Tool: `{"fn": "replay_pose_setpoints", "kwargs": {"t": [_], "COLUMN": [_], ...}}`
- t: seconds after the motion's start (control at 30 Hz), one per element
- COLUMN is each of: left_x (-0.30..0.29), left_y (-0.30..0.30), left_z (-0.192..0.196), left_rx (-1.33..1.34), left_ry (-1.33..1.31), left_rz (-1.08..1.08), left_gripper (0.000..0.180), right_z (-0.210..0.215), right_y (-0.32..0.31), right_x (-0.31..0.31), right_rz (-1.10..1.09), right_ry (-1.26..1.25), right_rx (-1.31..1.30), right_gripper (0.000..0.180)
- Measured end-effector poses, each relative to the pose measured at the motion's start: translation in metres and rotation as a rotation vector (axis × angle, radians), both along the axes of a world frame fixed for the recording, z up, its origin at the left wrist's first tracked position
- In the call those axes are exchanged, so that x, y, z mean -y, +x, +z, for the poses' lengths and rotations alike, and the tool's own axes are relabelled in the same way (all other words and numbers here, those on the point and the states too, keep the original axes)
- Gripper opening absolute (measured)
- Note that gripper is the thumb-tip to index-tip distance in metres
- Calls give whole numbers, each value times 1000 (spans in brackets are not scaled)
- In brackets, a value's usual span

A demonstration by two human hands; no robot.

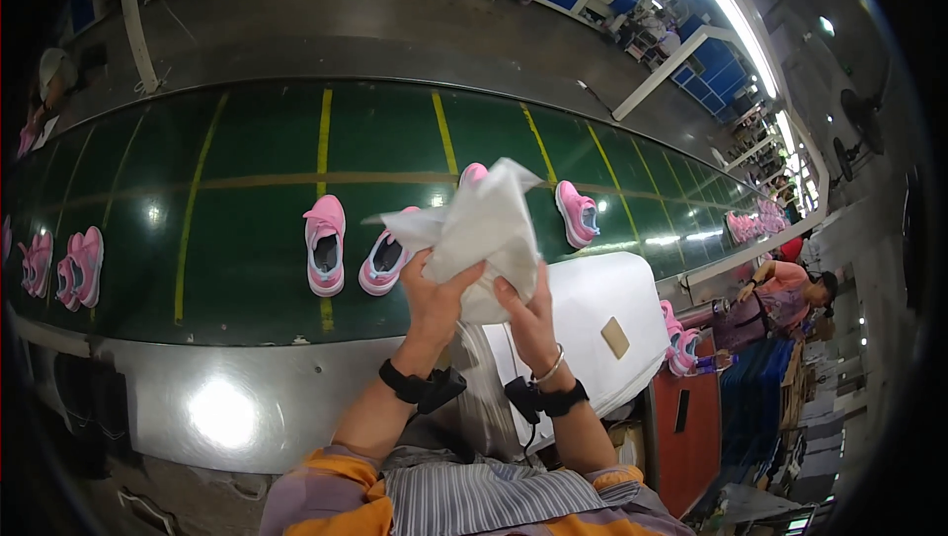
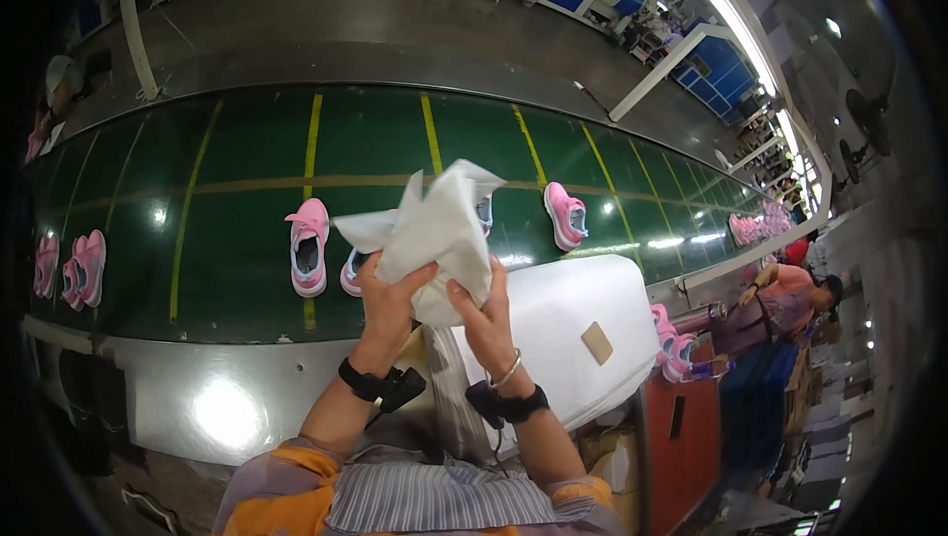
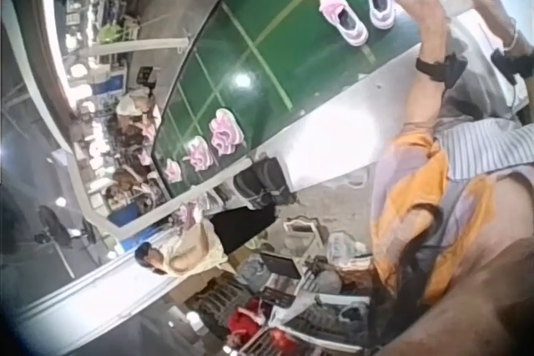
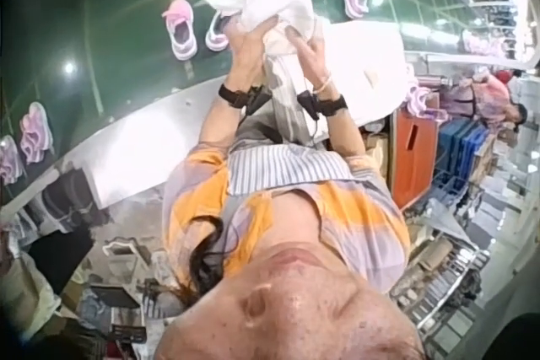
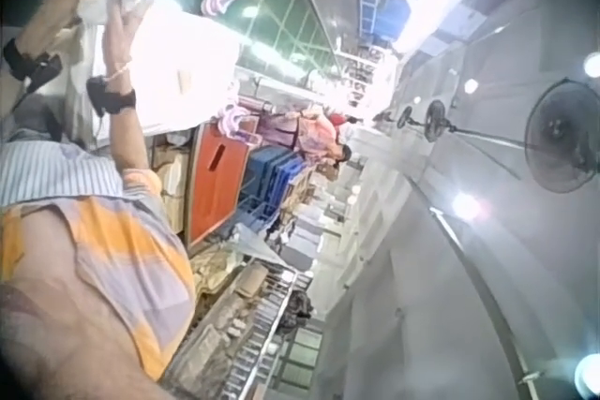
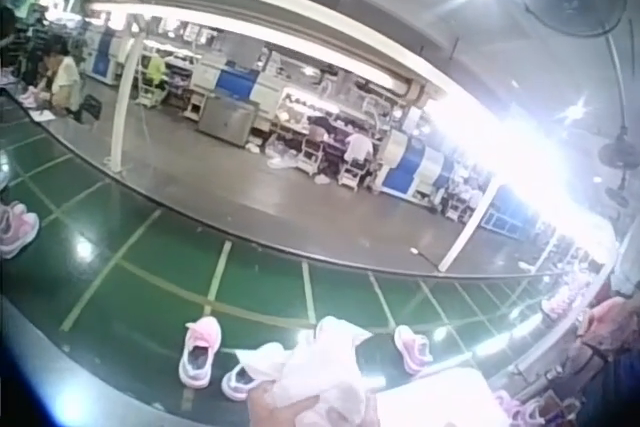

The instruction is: Cleaning and preparing pink sneakers on an assembly line by inserting paper/tissue and wiping them down.

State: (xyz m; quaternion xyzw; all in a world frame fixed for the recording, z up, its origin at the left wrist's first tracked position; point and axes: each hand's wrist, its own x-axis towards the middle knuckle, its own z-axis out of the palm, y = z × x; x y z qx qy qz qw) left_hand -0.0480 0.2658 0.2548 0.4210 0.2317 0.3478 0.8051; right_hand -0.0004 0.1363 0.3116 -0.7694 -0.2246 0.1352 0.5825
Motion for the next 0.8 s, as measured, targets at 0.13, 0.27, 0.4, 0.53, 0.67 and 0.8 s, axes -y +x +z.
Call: {"fn": "replay_pose_setpoints", "kwargs": {"t": [0.13, 0.27, 0.4, 0.53, 0.67, 0.8], "left_x": [-3, -5, -12, -22, -32, -68], "left_y": [-22, -35, -21, -4, -16, -27], "left_z": [8, 7, 17, 23, 1, -53], "left_rx": [-87, 96, 100, 148, 3, -190], "left_ry": [538, 492, 753, 1115, 1029, 1147], "left_rz": [55, -190, -8, 184, 8, 104], "left_gripper": [34, 36, 46, 42, 23, 21], "right_z": [18, -5, -30, -44, -50, -45], "right_y": [1, 3, 12, 11, 5, 21], "right_x": [-9, -14, 0, 6, -9, -21], "right_rz": [257, 620, 581, 548, 529, 458], "right_ry": [-305, 61, 37, 132, 149, -116], "right_rx": [1116, -2, -346, -584, -734, -339], "right_gripper": [87, 112, 106, 93, 78, 66]}}
